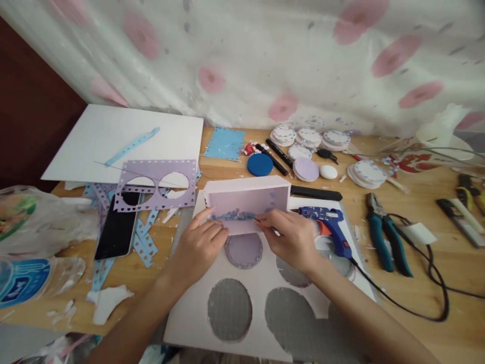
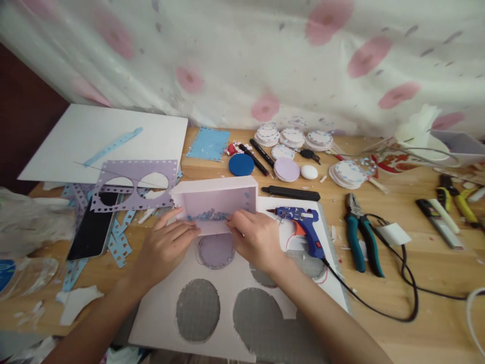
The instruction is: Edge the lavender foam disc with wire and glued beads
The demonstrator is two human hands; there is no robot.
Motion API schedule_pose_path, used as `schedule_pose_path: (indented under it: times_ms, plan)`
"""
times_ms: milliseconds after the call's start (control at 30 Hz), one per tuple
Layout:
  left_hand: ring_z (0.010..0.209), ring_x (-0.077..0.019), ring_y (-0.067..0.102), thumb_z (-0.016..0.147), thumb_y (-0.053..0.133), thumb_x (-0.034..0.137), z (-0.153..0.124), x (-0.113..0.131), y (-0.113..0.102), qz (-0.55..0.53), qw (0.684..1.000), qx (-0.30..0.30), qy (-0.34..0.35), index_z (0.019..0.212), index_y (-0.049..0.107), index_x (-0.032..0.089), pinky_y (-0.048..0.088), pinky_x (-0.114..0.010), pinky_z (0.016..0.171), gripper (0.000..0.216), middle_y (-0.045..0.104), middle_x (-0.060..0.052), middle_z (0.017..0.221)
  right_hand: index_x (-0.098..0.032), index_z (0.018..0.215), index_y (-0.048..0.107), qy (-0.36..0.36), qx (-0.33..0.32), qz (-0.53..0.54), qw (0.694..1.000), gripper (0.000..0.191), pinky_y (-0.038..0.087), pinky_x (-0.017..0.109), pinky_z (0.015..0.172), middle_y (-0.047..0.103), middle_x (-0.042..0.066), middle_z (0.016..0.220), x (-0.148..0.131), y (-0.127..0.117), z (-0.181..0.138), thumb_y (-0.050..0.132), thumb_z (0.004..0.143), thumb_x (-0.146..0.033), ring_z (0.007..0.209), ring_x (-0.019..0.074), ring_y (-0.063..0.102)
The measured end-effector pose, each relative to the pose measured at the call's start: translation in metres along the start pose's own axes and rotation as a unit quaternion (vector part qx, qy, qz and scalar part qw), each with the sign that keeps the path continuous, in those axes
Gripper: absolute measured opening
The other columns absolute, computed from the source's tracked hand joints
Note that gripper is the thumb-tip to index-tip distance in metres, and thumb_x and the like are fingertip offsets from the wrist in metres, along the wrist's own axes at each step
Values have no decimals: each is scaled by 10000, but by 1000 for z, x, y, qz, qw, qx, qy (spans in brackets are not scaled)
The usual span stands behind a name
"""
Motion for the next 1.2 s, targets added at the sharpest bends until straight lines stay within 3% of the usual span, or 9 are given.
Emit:
schedule_pose_path:
  times_ms: [300,500,833,1067,1200]
  plan:
    - [723,-141,670,893,390,18,0,-1,1,-1,1000,-1,-1,796,650,133,491,-453,993,300,704,-42,724,-214,684,563,-18,-5,-26,999,195,353,226,523,660,-10,613,-3,2,3,497,840,-119,551,112,579]
    - [727,-143,675,887,393,11,0,-1,0,-2,1000,0,1,798,646,139,500,-450,981,297,710,-41,741,-229,684,567,-7,-10,-19,1000,189,389,229,508,677,-15,632,-5,6,2,521,828,-114,564,120,604]
    - [722,-138,670,884,392,18,4,-5,-2,-20,1000,-1,-5,786,631,162,500,-458,980,296,713,-31,759,-243,735,528,39,111,115,986,195,481,254,524,737,2,794,-1,-16,-5,672,764,-114,679,157,691]
    - [726,-150,670,875,402,9,3,-3,-1,-16,1000,-6,1,798,644,134,490,-465,985,283,714,-51,756,-229,730,537,48,53,36,997,152,440,245,491,744,-14,788,-2,-5,-3,673,781,-183,530,126,628]
    - [730,-153,672,868,401,2,3,-3,-1,-15,1000,-9,1,801,648,134,487,-466,989,288,716,-54,763,-235,744,524,39,41,1,998,150,445,252,534,746,-24,794,-3,2,-2,650,778,-160,602,151,664]
Point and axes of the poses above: each hand's wrist, its own z-axis towards the middle knuckle, its own y-axis out of the palm, x = y × z, the point moved 1 cm from there along z, towards the middle knuckle
